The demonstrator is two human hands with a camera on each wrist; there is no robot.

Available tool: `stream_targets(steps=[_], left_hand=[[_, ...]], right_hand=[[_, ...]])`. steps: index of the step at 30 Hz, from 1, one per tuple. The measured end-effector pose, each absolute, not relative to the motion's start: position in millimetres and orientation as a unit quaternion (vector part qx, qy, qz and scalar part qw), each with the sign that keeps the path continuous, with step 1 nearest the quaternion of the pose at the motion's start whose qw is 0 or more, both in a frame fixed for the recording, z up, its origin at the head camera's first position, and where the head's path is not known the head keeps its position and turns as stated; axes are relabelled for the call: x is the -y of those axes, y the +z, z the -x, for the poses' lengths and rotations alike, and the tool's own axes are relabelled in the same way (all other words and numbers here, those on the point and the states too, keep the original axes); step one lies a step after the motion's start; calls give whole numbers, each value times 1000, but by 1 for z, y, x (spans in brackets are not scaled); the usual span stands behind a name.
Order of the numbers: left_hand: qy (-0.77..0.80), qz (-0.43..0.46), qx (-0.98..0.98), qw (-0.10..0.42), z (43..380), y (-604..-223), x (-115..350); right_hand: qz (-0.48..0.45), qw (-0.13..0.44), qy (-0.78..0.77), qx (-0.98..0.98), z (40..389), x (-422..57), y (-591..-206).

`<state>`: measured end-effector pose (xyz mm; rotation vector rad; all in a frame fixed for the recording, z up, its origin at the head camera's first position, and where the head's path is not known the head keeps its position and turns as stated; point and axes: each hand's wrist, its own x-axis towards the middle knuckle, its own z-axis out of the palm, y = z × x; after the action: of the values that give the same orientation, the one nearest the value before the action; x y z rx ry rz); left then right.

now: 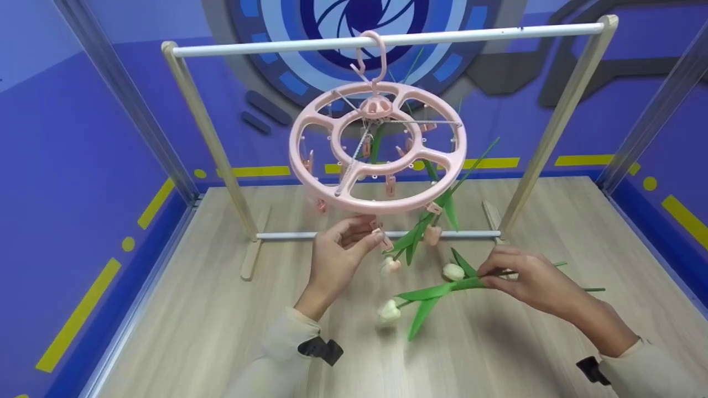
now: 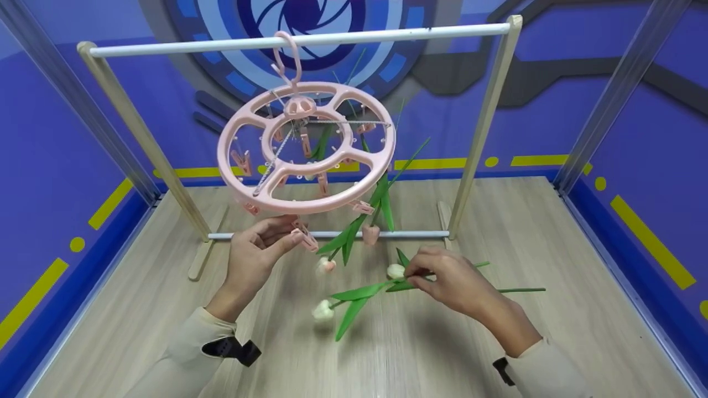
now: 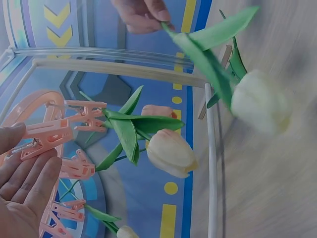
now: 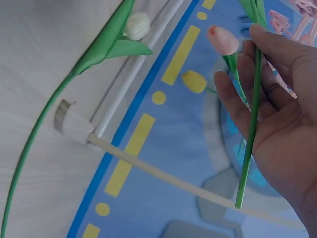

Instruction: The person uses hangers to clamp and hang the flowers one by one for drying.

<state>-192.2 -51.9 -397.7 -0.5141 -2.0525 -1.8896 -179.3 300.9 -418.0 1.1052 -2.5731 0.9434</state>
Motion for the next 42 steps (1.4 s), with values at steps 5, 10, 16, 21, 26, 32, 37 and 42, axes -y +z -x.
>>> stream_targets(steps=[5, 10, 16, 21, 26, 32, 37, 42], left_hand=[[-657, 185, 713, 161, 192, -398, 49], [-644, 193, 720, 172, 192, -398, 47], [-642, 198, 722, 166, 191, -397, 47], [-643, 200, 718, 176, 190, -397, 47], [-639, 203, 722, 171, 190, -396, 47], [-630, 191, 735, 160, 189, -395, 45], [-626, 187, 739, 162, 189, -395, 44], [-624, 188, 740, 167, 189, -394, 44]], right_hand=[[-380, 119, 304, 866, 182, -285, -407], [-397, 132, 307, 855, 186, -268, -397], [-417, 144, 310, 842, 191, -252, -386], [-442, 167, 320, 821, 196, -241, -379], [-455, 183, 317, 812, 200, -230, -375], [-438, 161, 316, 826, 203, -220, -369], [-443, 157, 319, 823, 205, -213, -367], [-450, 171, 314, 818, 206, -209, -366]])
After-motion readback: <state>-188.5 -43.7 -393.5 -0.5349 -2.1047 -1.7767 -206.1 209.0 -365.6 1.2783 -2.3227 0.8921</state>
